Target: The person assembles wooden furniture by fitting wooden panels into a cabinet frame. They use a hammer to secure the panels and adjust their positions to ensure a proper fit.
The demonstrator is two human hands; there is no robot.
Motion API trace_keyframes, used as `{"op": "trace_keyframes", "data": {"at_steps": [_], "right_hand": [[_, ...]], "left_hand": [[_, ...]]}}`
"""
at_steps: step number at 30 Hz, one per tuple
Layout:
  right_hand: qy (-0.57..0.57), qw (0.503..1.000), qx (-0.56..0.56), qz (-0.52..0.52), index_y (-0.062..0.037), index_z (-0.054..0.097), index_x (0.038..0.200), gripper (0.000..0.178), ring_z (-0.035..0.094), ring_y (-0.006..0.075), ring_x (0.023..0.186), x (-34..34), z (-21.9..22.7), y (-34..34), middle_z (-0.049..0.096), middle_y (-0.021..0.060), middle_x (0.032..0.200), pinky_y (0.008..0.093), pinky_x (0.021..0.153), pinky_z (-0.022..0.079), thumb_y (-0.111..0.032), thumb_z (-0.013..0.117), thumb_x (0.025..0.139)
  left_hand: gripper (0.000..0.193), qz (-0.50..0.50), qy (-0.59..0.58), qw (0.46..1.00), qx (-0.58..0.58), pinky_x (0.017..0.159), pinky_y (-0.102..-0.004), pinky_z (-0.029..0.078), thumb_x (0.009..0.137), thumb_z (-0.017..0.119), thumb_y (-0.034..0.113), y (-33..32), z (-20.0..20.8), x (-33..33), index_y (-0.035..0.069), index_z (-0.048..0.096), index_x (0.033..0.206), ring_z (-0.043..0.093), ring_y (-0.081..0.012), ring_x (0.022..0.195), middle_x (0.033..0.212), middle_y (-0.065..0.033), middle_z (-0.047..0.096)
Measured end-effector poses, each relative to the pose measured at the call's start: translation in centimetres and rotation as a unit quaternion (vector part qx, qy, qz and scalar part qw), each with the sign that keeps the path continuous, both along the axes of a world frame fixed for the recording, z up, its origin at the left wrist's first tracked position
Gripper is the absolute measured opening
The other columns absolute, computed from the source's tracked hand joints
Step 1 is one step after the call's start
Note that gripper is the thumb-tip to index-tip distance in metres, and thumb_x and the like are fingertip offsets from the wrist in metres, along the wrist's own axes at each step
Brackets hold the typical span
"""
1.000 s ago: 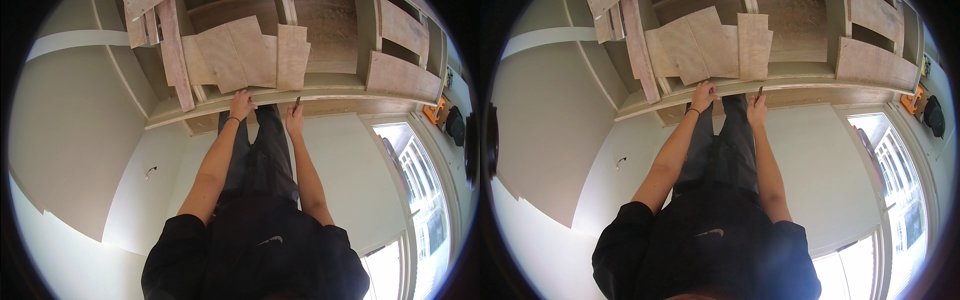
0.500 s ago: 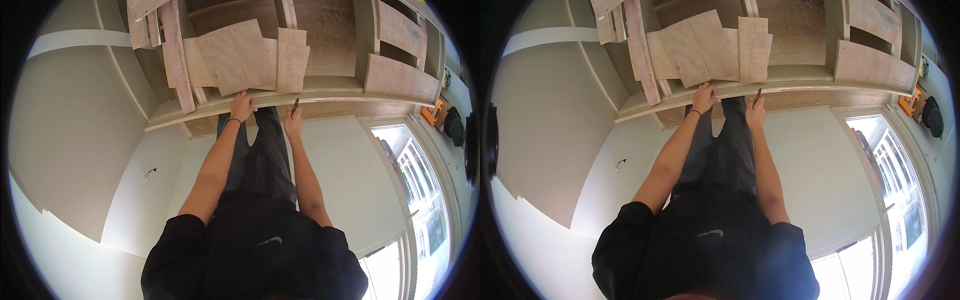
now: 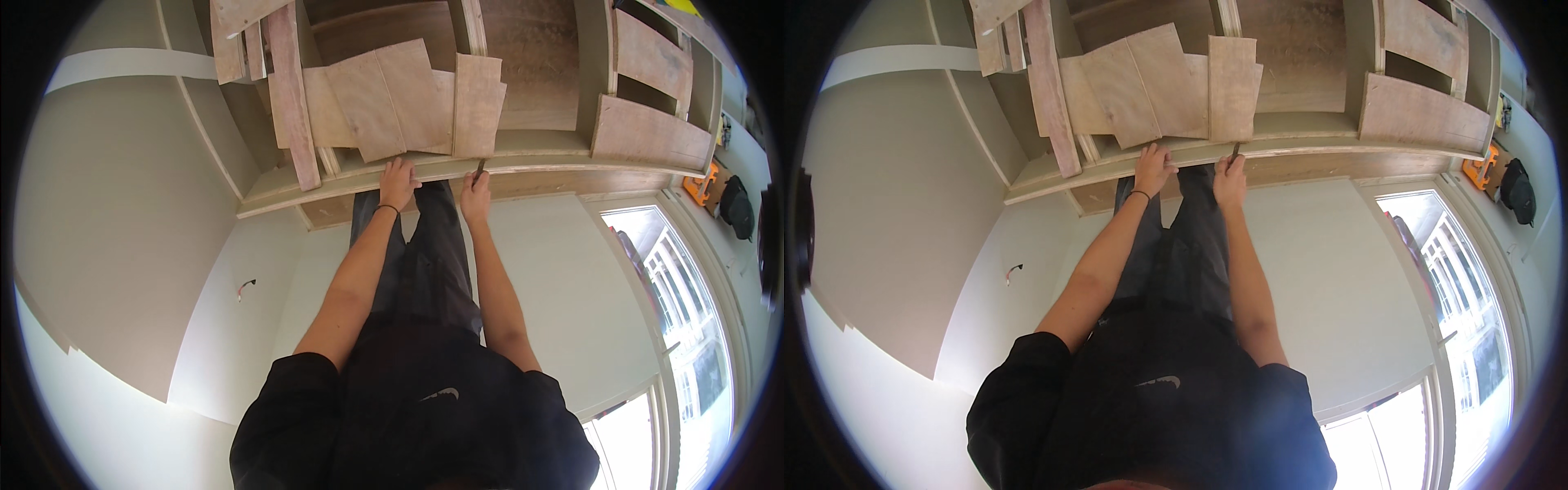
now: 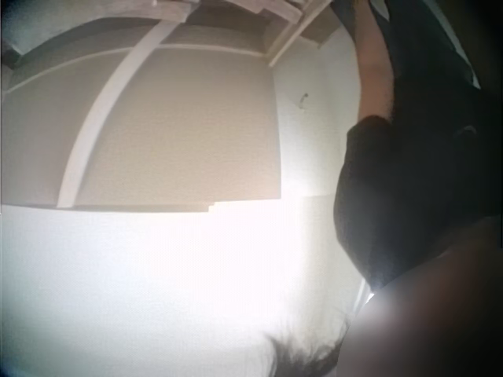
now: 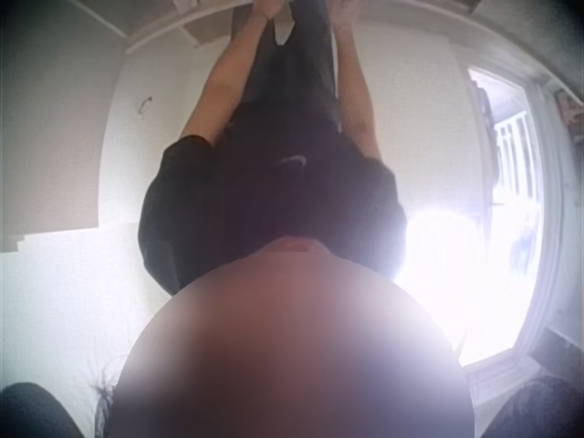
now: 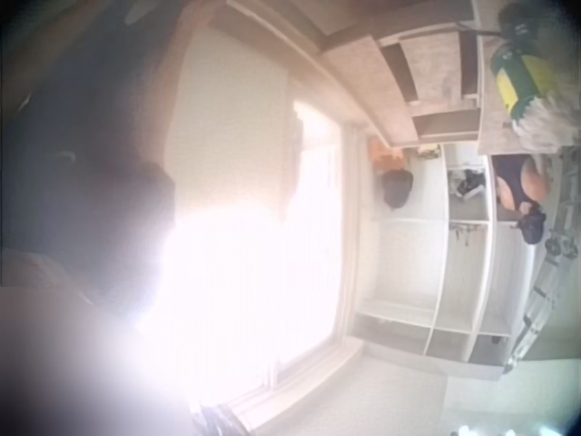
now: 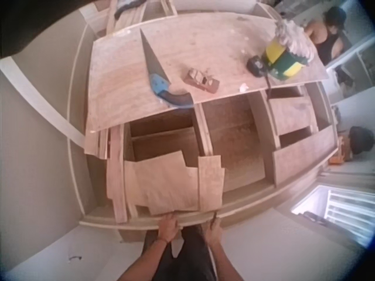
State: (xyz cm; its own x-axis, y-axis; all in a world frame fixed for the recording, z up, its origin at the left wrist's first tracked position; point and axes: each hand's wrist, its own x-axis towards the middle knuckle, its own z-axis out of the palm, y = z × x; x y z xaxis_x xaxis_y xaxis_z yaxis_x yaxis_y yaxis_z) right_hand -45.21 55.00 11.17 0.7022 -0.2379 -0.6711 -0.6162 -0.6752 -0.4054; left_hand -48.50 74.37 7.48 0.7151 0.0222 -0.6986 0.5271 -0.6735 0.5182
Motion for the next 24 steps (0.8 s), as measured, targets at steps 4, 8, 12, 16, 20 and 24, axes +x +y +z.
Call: {"op": "trace_keyframes", "data": {"at_steps": [4, 8, 12, 16, 20, 24], "right_hand": [[0.000, 1.000, -0.001, -0.001, -0.0058, 0.046, 0.110, 0.028, 0.060, 0.0519, 0.095, 0.3, 0.1, 0.8, 0.066, 0.0263, 0.100, 0.0595, 0.080, 0.044, -0.031, 0.049, 0.100], [0.003, 1.000, -0.001, 0.001, -0.0056, 0.046, 0.109, 0.027, 0.060, 0.0519, 0.095, 0.6, -0.2, 1.4, 0.066, 0.0264, 0.101, 0.0595, 0.080, 0.044, -0.031, 0.049, 0.100], [-0.014, 0.999, -0.012, 0.026, -0.0051, 0.045, 0.109, 0.027, 0.060, 0.0524, 0.094, 1.2, -0.5, 2.2, 0.066, 0.0276, 0.100, 0.0596, 0.080, 0.044, -0.030, 0.049, 0.100], [-0.004, 0.999, 0.000, 0.050, -0.0048, 0.045, 0.109, 0.027, 0.060, 0.0535, 0.093, 2.6, -0.4, 3.5, 0.065, 0.0302, 0.098, 0.0602, 0.080, 0.044, -0.030, 0.048, 0.100], [0.015, 0.996, -0.012, 0.086, -0.0043, 0.045, 0.108, 0.029, 0.060, 0.0541, 0.092, 5.0, -0.7, 5.9, 0.065, 0.0317, 0.096, 0.0607, 0.079, 0.043, -0.032, 0.047, 0.100], [-0.003, 0.994, 0.029, 0.109, -0.0038, 0.045, 0.108, 0.030, 0.060, 0.0535, 0.094, 8.1, -1.8, 9.0, 0.065, 0.0316, 0.098, 0.0603, 0.079, 0.044, -0.033, 0.046, 0.100]], "left_hand": [[0.031, -0.016, -0.015, 1.000, 0.005, 0.087, -0.0445, 0.043, 0.070, 0.081, 0.018, -0.2, 0.2, 0.0, 0.010, 0.062, 0.093, 0.053, -0.0314, 0.101, 0.101, -0.0073, 0.056], [0.034, -0.036, -0.047, 0.998, 0.036, 0.089, -0.0432, 0.044, 0.074, 0.078, 0.019, -0.3, -0.1, -0.4, 0.009, 0.065, 0.104, 0.054, -0.0310, 0.108, 0.109, -0.0077, 0.059], [0.040, -0.067, -0.034, 0.997, 0.000, 0.093, -0.0416, 0.042, 0.078, 0.074, 0.019, 0.0, -0.3, -1.2, 0.007, 0.064, 0.115, 0.053, -0.0293, 0.117, 0.120, -0.0083, 0.061], [0.038, -0.103, -0.073, 0.992, 0.029, 0.096, -0.0426, 0.043, 0.081, 0.073, 0.018, -0.4, -0.4, -1.5, 0.003, 0.063, 0.114, 0.053, -0.0285, 0.118, 0.124, -0.0094, 0.058], [0.040, -0.124, -0.011, 0.991, 0.055, 0.095, -0.0433, 0.046, 0.078, 0.076, 0.019, -1.1, -0.4, -0.7, -0.001, 0.064, 0.110, 0.055, -0.0316, 0.114, 0.119, -0.0138, 0.058], [0.039, -0.102, 0.017, 0.994, 0.047, 0.092, -0.0429, 0.049, 0.069, 0.082, 0.019, -0.3, -0.4, 0.9, 0.000, 0.067, 0.100, 0.057, -0.0308, 0.110, 0.112, -0.0126, 0.060]]}}
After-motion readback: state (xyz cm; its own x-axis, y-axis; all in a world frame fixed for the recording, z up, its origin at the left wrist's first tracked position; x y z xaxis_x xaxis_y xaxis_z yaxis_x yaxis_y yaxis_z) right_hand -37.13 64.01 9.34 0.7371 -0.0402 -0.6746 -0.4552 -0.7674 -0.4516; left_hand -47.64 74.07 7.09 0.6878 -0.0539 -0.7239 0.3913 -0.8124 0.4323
